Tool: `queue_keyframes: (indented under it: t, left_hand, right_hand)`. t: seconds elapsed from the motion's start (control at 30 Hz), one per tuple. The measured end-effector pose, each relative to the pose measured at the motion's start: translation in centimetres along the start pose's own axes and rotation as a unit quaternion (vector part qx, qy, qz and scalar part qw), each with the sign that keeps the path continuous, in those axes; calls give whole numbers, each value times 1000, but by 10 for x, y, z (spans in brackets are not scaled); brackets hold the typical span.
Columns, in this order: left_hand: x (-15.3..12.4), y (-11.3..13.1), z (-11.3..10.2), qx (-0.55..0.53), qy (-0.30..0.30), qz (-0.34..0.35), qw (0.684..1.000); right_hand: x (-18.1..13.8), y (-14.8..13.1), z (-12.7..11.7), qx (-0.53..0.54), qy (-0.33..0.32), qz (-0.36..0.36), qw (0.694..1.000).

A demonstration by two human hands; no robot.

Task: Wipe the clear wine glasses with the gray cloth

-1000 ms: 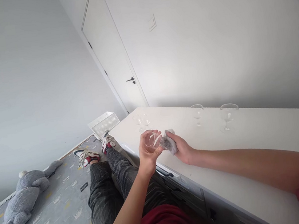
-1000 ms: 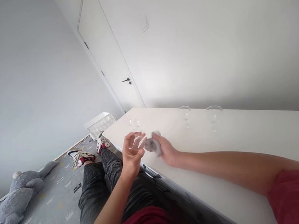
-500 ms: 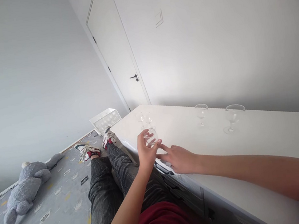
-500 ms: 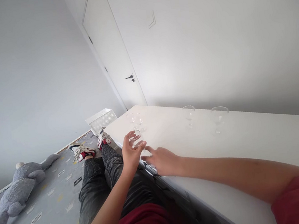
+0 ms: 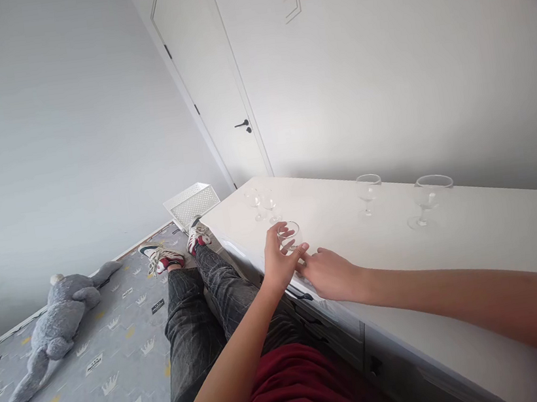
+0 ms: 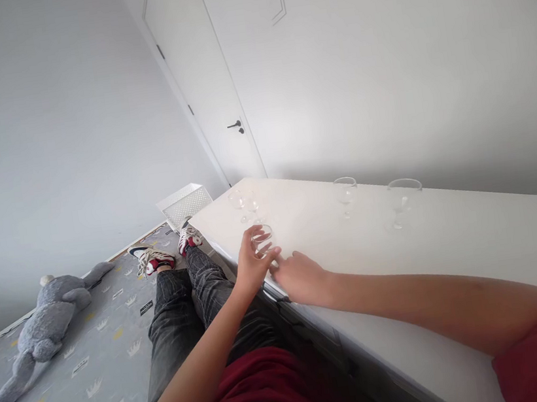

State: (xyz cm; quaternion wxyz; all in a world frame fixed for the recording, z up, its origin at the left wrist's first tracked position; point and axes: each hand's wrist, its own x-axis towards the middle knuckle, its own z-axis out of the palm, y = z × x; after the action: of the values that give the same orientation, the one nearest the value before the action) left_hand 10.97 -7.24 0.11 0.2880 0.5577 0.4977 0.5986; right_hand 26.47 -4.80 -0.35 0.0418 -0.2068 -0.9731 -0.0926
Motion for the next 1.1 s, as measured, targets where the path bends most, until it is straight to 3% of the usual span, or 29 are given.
queue_keyframes:
  t: [0.2,0.3,0.43,0.53,0.73,1.1]
  left_hand:
    - [2,-11,-6,11,-56,5,998]
    - [-3,-28,-12,106,-67,30,992]
    - [-11,-53,-19,368,-83,36,925]
    - [-14,-61,-24,449,-111,51,885]
    - [-16,-58,-26,492,-126,51,860]
    - [-19,-60,-26,491,-116,49,862]
  right_hand:
    - [-3,-1,-2,-25,-13,37,999]
    - [-4,0,-8,-22,-31,65,997]
    - [-5,8,-19,-10,-79,119,990]
    - [-5,18,-25,-3,-132,175,976]
    - [-3,47,-23,1,-210,248,946]
    - [-2,58,-19,-8,-220,271,937]
